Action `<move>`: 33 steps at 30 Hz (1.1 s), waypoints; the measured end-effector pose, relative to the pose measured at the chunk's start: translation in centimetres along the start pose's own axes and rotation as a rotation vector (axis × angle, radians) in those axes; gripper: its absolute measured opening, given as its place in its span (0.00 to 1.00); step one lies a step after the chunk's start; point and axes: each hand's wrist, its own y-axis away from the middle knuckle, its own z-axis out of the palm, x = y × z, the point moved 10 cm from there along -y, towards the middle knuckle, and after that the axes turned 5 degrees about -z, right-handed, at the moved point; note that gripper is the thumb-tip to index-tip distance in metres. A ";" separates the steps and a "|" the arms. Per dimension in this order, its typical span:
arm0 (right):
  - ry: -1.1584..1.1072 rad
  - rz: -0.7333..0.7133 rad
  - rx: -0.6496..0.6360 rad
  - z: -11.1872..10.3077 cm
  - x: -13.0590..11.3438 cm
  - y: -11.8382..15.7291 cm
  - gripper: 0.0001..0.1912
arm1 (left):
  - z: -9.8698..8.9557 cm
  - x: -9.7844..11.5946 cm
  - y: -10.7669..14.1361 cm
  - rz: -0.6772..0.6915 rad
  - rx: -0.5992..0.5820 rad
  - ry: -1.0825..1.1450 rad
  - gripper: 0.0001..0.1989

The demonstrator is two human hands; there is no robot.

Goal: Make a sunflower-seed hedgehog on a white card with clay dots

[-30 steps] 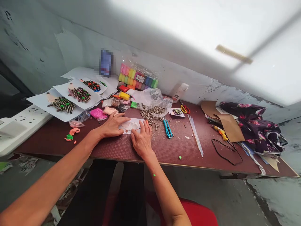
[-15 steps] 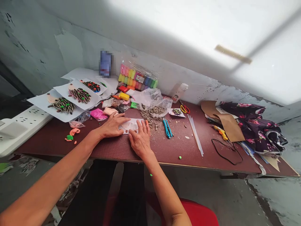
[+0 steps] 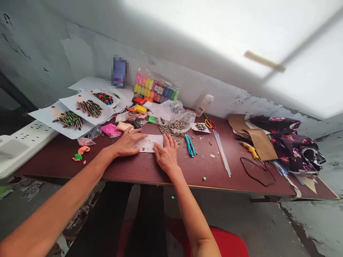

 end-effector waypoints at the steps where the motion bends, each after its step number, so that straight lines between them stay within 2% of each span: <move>1: 0.002 -0.004 -0.009 0.0 0.0 0.1 0.17 | 0.0 0.0 0.0 0.004 0.003 -0.004 0.33; 7: -0.005 -0.020 -0.015 0.0 0.2 0.8 0.17 | 0.0 0.1 0.0 0.013 0.011 -0.005 0.33; 13: -0.047 -0.008 0.074 -0.5 0.4 1.3 0.16 | 0.1 0.0 0.0 0.003 -0.004 -0.006 0.33; 23: -0.042 -0.047 0.017 -0.1 -0.5 0.7 0.16 | 0.2 0.0 0.0 0.010 -0.005 -0.021 0.33; 33: -0.104 -0.044 0.085 -0.5 -0.2 0.9 0.15 | 0.0 0.0 0.0 0.009 0.006 -0.008 0.33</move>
